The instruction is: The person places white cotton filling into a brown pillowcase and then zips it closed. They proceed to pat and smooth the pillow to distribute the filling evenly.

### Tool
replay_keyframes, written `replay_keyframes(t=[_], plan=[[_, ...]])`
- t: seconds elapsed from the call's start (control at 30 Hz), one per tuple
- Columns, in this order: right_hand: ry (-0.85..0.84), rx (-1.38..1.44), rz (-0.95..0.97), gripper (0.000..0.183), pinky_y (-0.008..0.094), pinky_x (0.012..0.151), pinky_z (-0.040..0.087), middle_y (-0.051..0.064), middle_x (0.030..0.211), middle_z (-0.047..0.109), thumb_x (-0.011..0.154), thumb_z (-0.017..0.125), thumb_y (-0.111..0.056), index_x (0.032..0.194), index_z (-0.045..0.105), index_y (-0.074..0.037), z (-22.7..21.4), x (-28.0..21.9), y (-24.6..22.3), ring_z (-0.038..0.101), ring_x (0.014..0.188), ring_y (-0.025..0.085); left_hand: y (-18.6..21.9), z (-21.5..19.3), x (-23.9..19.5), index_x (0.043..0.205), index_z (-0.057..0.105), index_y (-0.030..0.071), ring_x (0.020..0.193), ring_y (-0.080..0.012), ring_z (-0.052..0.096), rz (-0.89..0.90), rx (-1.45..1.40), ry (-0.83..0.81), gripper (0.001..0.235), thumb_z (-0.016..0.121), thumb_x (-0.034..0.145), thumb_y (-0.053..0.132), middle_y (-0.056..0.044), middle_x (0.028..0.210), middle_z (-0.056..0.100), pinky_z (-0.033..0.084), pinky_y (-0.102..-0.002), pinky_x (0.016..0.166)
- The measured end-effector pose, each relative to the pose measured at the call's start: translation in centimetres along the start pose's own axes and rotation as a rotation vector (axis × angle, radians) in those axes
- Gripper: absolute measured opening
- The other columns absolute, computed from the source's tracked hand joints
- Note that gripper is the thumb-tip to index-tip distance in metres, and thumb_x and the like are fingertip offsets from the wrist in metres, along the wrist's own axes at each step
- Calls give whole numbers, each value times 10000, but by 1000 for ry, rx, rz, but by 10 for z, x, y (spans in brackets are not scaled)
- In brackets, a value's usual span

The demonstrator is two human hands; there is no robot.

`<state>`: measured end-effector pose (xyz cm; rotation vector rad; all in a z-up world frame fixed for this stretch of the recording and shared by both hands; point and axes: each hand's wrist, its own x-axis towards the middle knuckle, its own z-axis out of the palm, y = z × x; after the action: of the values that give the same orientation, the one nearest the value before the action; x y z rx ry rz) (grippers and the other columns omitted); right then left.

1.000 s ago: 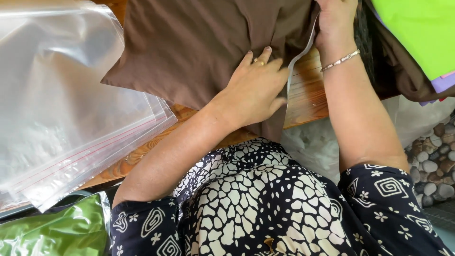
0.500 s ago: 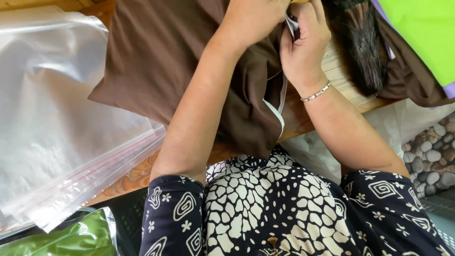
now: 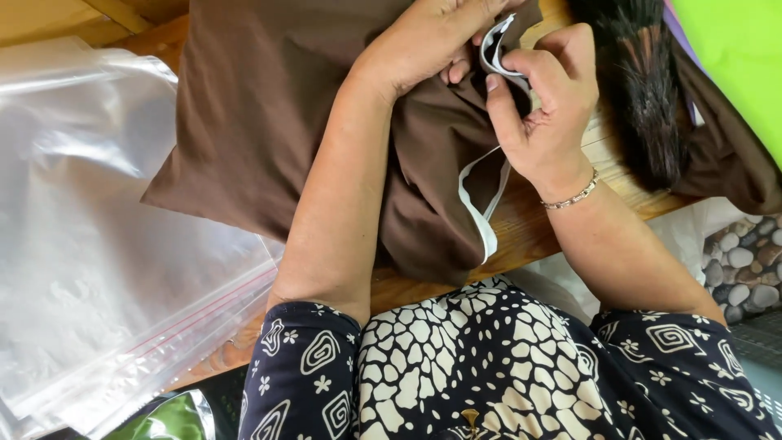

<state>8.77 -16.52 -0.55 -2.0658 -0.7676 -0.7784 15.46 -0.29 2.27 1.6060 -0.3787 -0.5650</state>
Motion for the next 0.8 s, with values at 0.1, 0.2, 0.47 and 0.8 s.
replay_keyframes(t=[0.1, 0.2, 0.47, 0.8], plan=[[-4, -55, -30, 41, 373, 689, 378, 162, 882, 384, 907, 615, 47, 934, 593, 68, 2, 2, 1, 410, 813, 292, 8, -1, -2, 734, 528, 154, 440, -35, 467, -3, 59, 17, 340, 501, 811, 484, 59, 628, 517, 410, -144, 437], [-25, -103, -57, 38, 356, 642, 401, 170, 892, 396, 901, 621, 51, 935, 624, 70, 3, -1, 0, 439, 762, 285, -2, 1, 1, 762, 562, 164, 436, -25, 491, 77, 75, 48, 226, 585, 824, 381, 76, 649, 545, 438, -133, 418], [-38, -175, -18, 73, 336, 625, 427, 163, 864, 507, 946, 618, 38, 962, 675, 81, -3, 5, -7, 517, 740, 265, -1, -2, 2, 651, 601, 18, 440, -163, 623, -118, -352, 204, 126, 602, 659, 144, -111, 551, 626, 506, -233, 389], [-29, -308, -181, 156, 407, 704, 459, 193, 966, 579, 1030, 624, -73, 1010, 603, 80, -4, 37, -19, 578, 808, 344, -11, -10, 1, 754, 648, -43, 581, -242, 693, -29, -536, 20, 330, 720, 624, 252, -149, 648, 652, 672, -378, 587]])
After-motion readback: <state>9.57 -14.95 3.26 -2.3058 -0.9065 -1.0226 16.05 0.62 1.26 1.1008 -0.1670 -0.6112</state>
